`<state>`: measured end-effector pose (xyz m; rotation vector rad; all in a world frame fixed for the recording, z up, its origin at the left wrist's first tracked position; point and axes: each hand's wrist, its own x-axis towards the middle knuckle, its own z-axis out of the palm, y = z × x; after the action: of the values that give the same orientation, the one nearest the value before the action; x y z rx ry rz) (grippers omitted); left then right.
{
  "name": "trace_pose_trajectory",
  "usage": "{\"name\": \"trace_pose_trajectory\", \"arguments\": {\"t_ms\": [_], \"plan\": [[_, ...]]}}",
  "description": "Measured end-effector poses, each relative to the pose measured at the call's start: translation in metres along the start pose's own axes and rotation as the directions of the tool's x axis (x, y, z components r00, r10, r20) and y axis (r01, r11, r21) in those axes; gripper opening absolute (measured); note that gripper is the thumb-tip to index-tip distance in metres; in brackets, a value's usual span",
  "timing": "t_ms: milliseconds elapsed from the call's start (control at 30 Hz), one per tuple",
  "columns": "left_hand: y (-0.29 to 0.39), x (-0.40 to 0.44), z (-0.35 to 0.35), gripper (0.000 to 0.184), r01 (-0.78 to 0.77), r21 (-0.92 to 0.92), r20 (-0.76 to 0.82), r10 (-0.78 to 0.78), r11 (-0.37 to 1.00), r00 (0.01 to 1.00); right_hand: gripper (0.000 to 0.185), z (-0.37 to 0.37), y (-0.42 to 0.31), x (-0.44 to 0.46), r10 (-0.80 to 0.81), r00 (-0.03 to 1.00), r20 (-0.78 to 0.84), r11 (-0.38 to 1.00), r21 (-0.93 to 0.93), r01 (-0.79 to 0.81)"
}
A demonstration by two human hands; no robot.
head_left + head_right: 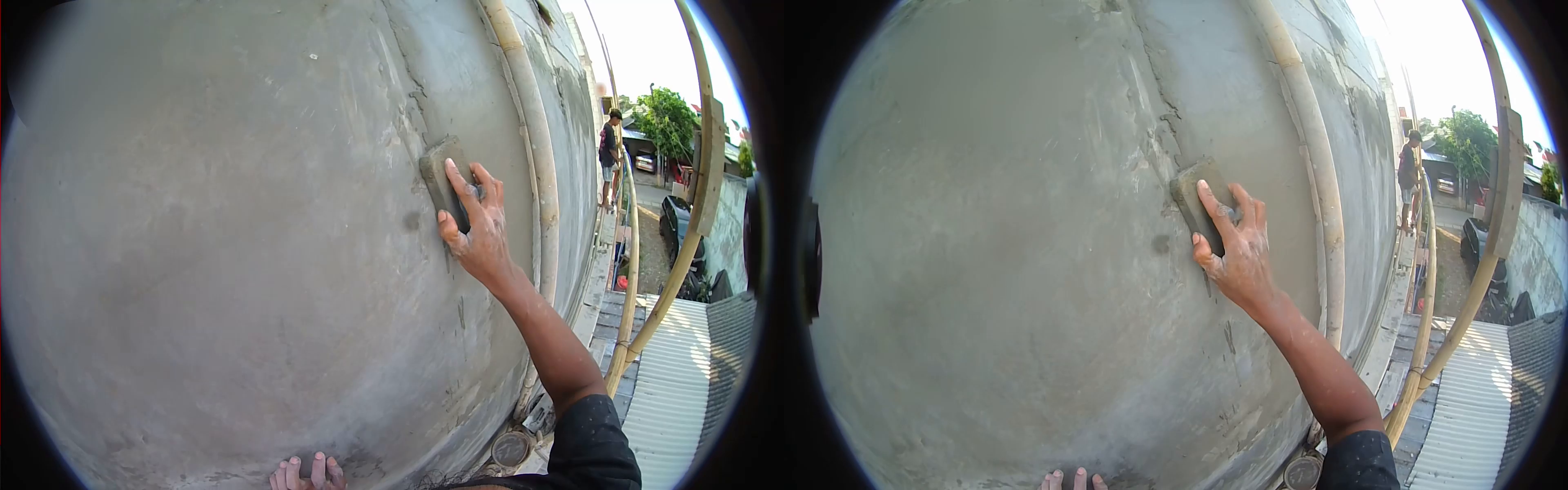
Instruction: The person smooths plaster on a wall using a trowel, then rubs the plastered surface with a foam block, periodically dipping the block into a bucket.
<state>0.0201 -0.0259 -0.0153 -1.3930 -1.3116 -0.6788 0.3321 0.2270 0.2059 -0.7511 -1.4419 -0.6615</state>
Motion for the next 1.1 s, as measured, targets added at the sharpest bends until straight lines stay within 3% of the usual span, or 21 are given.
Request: {"name": "trace_pose_trajectory", "arguments": {"t_ms": [33,100,267,367,433,600,700,733,767,800,833,867,900,933,967,1000,1033,1067,1100], "plan": [[-0.002,0.001,-0.002,0.035,-0.011,-0.006,0.002,0.011,1.000,1.000,0.057,-0.001,-0.002,-0.004,0.049,0.999,0.020,0.998,-0.026,-0.049],[-0.003,0.004,-0.001,0.035,-0.020,-0.020,-0.008,0.020,1.000,1.000,0.056,0.004,-0.004,0.041,-0.022,0.997,-0.074,1.000,0.019,0.024],[-0.004,0.002,-0.001,0.037,-0.037,-0.045,0.041,0.039,0.998,0.998,0.052,0.019,-0.014,0.221,-0.087,0.974,-0.208,0.993,0.059,0.102],[-0.006,0.000,-0.002,0.039,-0.054,-0.005,0.058,0.054,0.999,0.997,0.052,0.017,-0.011,0.226,-0.073,0.981,-0.177,0.993,0.074,0.087],[-0.005,-0.003,-0.001,0.040,-0.028,-0.037,0.011,0.028,0.999,1.000,0.053,0.016,0.000,0.177,-0.132,0.980,-0.149,0.987,0.072,0.144],[-0.002,-0.004,0.002,0.039,-0.036,-0.044,0.040,0.038,0.998,0.998,0.058,-0.026,0.012,-0.010,-0.015,0.982,0.190,0.995,0.101,-0.004],[-0.005,-0.007,-0.004,0.037,-0.057,-0.082,0.009,0.058,0.995,0.998,0.062,-0.069,0.038,-0.127,0.180,0.892,0.413,0.982,-0.019,-0.189],[-0.003,-0.007,-0.003,0.035,-0.061,-0.116,-0.021,0.059,0.991,0.998,0.064,-0.080,0.050,-0.175,0.416,0.855,0.308,0.880,0.101,-0.465],[0.002,-0.006,-0.002,0.035,-0.084,-0.127,-0.009,0.084,0.988,0.996,0.067,-0.094,0.059,-0.221,0.637,0.736,0.228,0.694,0.243,-0.677],[0.011,-0.006,-0.003,0.032,-0.116,-0.193,-0.001,0.118,0.974,0.993,0.079,-0.112,0.061,-0.255,0.846,0.500,0.185,0.374,0.461,-0.805],[0.020,-0.008,-0.005,0.030,-0.147,-0.261,0.016,0.157,0.954,0.988,0.083,-0.126,0.082,-0.325,0.947,0.195,0.256,-0.017,0.646,-0.763],[0.028,-0.014,-0.002,0.026,-0.203,-0.331,0.063,0.236,0.922,0.970,0.088,-0.135,0.107,-0.406,0.919,-0.109,0.378,-0.374,0.756,-0.537],[0.041,-0.017,0.008,0.028,-0.229,-0.460,0.021,0.268,0.858,0.963,0.073,-0.149,0.118,-0.480,0.891,-0.220,0.397,-0.447,0.689,-0.571],[0.056,-0.021,0.020,0.031,-0.251,-0.592,-0.015,0.300,0.766,0.954,0.083,-0.158,0.114,-0.526,0.795,-0.605,-0.050,-0.541,0.395,-0.743],[0.071,-0.027,0.026,0.031,-0.277,-0.632,0.017,0.370,0.724,0.929,0.098,-0.183,0.141,-0.672,0.761,-0.649,0.007,-0.642,0.149,-0.752],[0.086,-0.032,0.036,0.031,-0.286,-0.698,0.071,0.461,0.657,0.885,0.092,-0.190,0.106,-0.642,0.819,-0.557,-0.137,-0.502,0.300,-0.811],[0.101,-0.038,0.048,0.032,-0.280,-0.759,0.121,0.551,0.587,0.826,0.071,-0.195,0.110,-0.670,0.650,-0.759,0.027,-0.687,0.448,-0.572],[0.116,-0.043,0.061,0.032,-0.285,-0.793,0.142,0.618,0.539,0.774,0.059,-0.204,0.124,-0.742,0.561,-0.776,0.286,-0.762,0.546,-0.350],[0.129,-0.052,0.073,0.034,-0.147,-0.871,0.246,0.675,0.468,0.696,0.059,-0.207,0.115,-0.723,0.590,-0.726,0.352,-0.710,0.655,-0.259]]}}
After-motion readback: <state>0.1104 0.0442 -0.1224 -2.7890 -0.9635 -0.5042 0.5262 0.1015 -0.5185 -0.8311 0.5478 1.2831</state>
